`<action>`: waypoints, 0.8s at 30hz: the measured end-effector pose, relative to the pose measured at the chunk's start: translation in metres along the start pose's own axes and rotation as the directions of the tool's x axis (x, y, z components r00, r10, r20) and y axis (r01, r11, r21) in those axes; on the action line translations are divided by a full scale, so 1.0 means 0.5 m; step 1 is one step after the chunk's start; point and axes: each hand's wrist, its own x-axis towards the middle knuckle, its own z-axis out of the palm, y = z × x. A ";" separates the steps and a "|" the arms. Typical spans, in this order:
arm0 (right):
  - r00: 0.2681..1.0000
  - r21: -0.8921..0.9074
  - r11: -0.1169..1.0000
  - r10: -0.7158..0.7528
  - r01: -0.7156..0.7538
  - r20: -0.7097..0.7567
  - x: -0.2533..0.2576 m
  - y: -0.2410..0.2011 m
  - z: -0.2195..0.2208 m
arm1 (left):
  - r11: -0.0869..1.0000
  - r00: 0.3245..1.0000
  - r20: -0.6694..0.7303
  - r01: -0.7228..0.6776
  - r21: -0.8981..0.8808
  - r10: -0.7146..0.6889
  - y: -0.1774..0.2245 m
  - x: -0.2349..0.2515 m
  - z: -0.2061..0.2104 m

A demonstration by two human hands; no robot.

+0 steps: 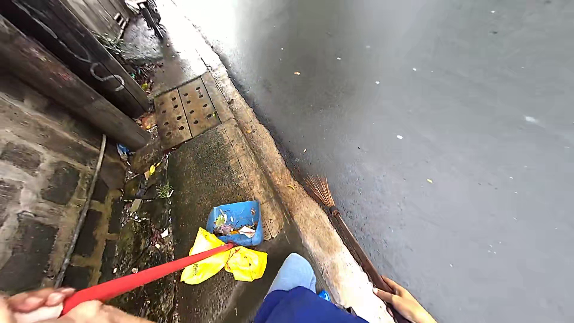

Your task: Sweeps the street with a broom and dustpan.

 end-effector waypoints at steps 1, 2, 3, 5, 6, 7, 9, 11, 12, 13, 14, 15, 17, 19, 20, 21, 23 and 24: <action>1.000 -0.027 1.000 0.001 -0.001 0.006 0.030 -0.015 -0.004 | 1.000 1.000 0.000 -0.012 -0.015 0.012 -0.017 -0.003 0.029; 1.000 -0.063 0.998 0.001 0.000 0.018 0.057 -0.029 -0.004 | 0.999 1.000 0.014 -0.024 -0.030 0.025 -0.036 -0.010 0.059; 0.999 -0.102 0.995 0.001 0.003 0.035 0.083 -0.043 -0.002 | 0.998 0.999 0.034 -0.033 -0.044 0.035 -0.055 -0.023 0.093; 0.997 -0.195 0.980 -0.011 0.026 0.077 0.146 -0.071 0.013 | 0.994 0.995 0.084 -0.052 -0.092 0.060 -0.100 -0.048 0.159; 0.995 -0.254 0.966 -0.020 0.046 0.102 0.184 -0.087 0.023 | 0.991 0.992 0.110 -0.055 -0.121 0.068 -0.125 -0.059 0.191; 0.992 -0.326 0.943 -0.023 0.064 0.127 0.230 -0.107 0.031 | 0.986 0.988 0.135 -0.056 -0.154 0.077 -0.152 -0.069 0.225; 0.982 -0.511 0.853 -0.008 0.104 0.187 0.333 -0.181 0.035 | 0.972 0.978 0.192 -0.033 -0.233 0.079 -0.210 -0.080 0.289; 0.970 -0.706 0.688 0.013 0.167 0.242 0.448 -0.298 0.014 | 0.962 0.961 0.270 0.019 -0.271 0.057 -0.269 -0.080 0.350; 0.969 -0.777 0.599 0.002 0.195 0.245 0.497 -0.377 -0.004 | 0.958 0.953 0.301 0.052 -0.282 0.037 -0.298 -0.081 0.384; 0.970 -0.823 0.529 -0.002 0.207 0.242 0.527 -0.468 -0.019 | 0.958 0.947 0.322 0.083 -0.276 0.011 -0.321 -0.083 0.421; 0.971 -0.843 0.496 0.004 0.207 0.240 0.537 -0.546 -0.031 | 0.961 0.940 0.341 0.119 -0.249 -0.027 -0.337 -0.085 0.450; 0.974 -0.856 0.482 0.024 0.187 0.227 0.546 -0.613 -0.044 | 0.960 0.936 0.346 0.157 -0.231 -0.070 -0.352 -0.087 0.480; 0.983 -0.870 0.468 0.017 0.156 0.185 0.579 -0.725 -0.094 | 0.957 0.935 0.339 0.187 -0.220 -0.105 -0.396 -0.082 0.558; 0.993 -0.898 0.424 -0.033 0.120 0.118 0.606 -0.789 -0.187 | 0.959 0.932 0.338 0.204 -0.196 -0.129 -0.447 -0.069 0.634; 0.996 -0.915 0.392 -0.062 0.090 0.071 0.614 -0.806 -0.247 | 0.961 0.927 0.347 0.213 -0.178 -0.141 -0.471 -0.065 0.667; 0.995 -0.924 0.377 -0.097 0.055 0.019 0.614 -0.828 -0.310 | 0.960 0.921 0.358 0.227 -0.167 -0.155 -0.494 -0.064 0.703; 0.981 -0.932 0.361 -0.168 -0.030 -0.097 0.590 -0.895 -0.417 | 0.953 0.919 0.345 0.259 -0.157 -0.192 -0.536 -0.080 0.778; 0.970 -0.933 0.354 -0.193 -0.070 -0.146 0.572 -0.934 -0.454 | 0.951 0.917 0.337 0.272 -0.143 -0.212 -0.558 -0.094 0.815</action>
